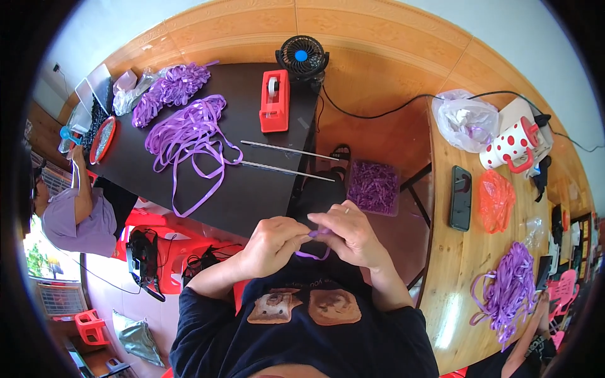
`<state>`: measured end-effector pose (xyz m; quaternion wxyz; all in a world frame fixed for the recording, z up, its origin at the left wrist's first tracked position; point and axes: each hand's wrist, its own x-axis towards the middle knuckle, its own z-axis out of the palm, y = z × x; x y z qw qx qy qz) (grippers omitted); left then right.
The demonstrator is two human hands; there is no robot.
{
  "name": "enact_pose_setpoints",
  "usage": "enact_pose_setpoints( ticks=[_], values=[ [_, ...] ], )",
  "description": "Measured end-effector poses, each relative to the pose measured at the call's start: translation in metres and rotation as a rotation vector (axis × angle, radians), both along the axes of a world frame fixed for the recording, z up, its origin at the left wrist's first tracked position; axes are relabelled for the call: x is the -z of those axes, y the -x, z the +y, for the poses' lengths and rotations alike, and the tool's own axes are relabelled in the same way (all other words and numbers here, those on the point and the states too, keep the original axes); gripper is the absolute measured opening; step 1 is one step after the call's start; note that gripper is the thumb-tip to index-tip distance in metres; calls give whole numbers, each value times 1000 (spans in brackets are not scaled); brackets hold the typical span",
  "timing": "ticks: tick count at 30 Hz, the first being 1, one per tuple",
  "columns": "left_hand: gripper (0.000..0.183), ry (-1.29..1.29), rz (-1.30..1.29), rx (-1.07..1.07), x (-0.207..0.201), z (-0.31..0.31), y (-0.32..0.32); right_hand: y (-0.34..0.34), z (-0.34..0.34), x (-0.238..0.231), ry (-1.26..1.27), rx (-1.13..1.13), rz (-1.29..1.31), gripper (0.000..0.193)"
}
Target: The recorder is wrapping purple ribbons around two parallel metal rods and securing the segments with tape to create a craft item.
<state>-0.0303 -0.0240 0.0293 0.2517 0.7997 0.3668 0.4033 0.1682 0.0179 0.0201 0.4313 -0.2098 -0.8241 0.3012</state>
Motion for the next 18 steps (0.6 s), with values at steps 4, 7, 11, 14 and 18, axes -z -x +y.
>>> enact_pose_setpoints(
  ticks=[4,7,11,14,18],
  values=[
    [11,647,-245,60,0,-8,-2,-14,3,-1,-187,130,-145,26],
    [14,950,-483,90,27,-17,-12,-24,5,-2,-303,212,-209,26],
    [17,897,-490,11,64,-17,-30,-31,13,4,-356,309,-324,20],
    [16,777,-466,-63,87,-6,-47,-34,21,11,-397,410,-422,18],
    [14,783,-576,-141,115,15,-60,-26,50,29,-450,543,-518,21]
  ],
)
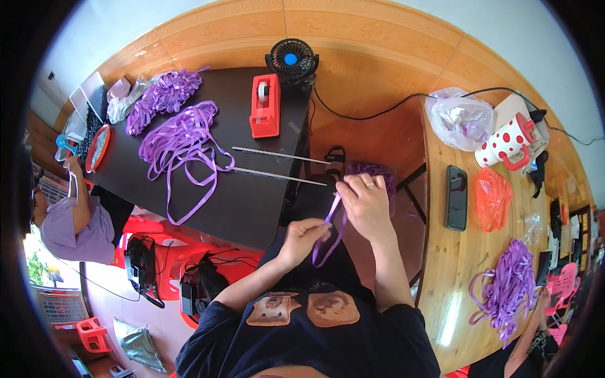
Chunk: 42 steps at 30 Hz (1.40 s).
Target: The recorder is wrapping purple ribbons around two parallel metal rods and securing the segments with tape to create a craft item.
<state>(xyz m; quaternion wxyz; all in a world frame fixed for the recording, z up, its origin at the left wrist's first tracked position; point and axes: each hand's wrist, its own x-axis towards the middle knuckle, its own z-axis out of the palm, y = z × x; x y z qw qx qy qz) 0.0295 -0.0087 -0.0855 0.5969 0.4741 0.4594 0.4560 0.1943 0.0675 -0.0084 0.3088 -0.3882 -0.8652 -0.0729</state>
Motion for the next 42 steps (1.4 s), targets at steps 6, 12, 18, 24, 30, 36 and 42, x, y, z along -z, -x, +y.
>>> enact_pose_setpoints(
  ticks=[6,12,18,24,30,36,42],
  values=[
    [14,-55,-338,-115,11,41,-2,10,59,21,-138,-9,102,23],
    [17,-197,-541,-288,25,70,-6,30,102,47,-49,-88,343,26],
    [14,-166,-564,-401,28,78,-11,59,120,71,73,-170,438,25],
    [13,-136,-587,-413,23,75,-10,69,113,95,169,-145,414,23],
    [15,-36,-521,-330,20,44,-10,65,81,125,335,-148,343,21],
    [13,124,-461,-269,7,-16,1,64,36,104,341,-112,192,19],
    [13,147,-369,-168,-9,-60,29,61,-22,97,569,-231,459,11]
  ],
)
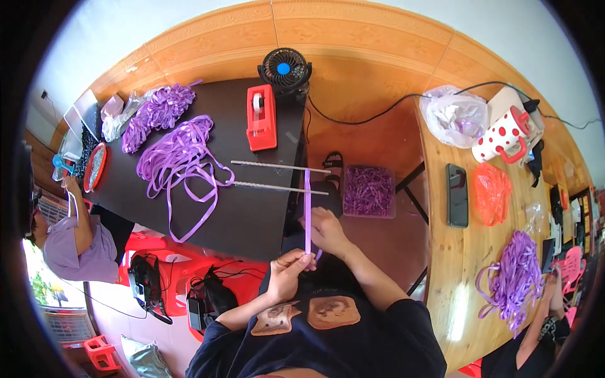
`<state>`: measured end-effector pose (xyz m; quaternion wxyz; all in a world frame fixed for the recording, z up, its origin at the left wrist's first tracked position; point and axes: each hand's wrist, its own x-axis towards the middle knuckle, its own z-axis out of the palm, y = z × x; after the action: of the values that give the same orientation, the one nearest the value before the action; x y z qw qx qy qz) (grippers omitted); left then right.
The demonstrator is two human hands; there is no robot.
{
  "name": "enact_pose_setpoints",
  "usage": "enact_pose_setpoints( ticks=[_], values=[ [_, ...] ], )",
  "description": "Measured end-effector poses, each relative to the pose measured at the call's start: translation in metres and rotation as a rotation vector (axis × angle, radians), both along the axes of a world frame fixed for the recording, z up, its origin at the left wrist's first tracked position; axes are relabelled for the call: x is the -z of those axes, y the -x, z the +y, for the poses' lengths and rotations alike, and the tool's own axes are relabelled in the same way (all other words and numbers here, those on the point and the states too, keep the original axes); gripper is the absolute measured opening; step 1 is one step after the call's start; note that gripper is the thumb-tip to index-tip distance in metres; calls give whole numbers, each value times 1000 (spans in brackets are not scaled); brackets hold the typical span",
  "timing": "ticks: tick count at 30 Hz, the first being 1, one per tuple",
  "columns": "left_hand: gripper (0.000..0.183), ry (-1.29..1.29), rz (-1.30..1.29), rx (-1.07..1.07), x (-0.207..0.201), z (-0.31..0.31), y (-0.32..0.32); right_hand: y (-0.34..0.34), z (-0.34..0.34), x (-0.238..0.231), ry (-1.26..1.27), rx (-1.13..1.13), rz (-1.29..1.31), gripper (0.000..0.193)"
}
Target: The recorder is wrapping purple ribbons around two parallel metal rods and securing the segments with tape to create a craft item.
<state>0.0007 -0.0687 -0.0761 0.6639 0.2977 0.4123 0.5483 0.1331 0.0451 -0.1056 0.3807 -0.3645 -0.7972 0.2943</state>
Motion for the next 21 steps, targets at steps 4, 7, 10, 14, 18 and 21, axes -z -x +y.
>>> enact_pose_setpoints(
  ticks=[4,7,10,14,18,21],
  values=[
    [12,-69,-2,89,-8,-18,14,-2,-44,13,174,-62,77,12],
    [11,-63,-3,103,-20,-29,24,-5,-78,12,522,-130,214,15],
    [12,-76,-124,97,-30,-31,33,-4,-95,9,779,-178,442,20],
    [13,-121,-177,35,-31,-34,40,-4,-103,4,802,-79,364,24],
    [15,-212,-64,11,-41,-33,36,-5,-108,12,886,-53,362,23],
    [14,-157,-122,60,-30,-34,33,-4,-111,17,983,-106,367,20]
  ],
)
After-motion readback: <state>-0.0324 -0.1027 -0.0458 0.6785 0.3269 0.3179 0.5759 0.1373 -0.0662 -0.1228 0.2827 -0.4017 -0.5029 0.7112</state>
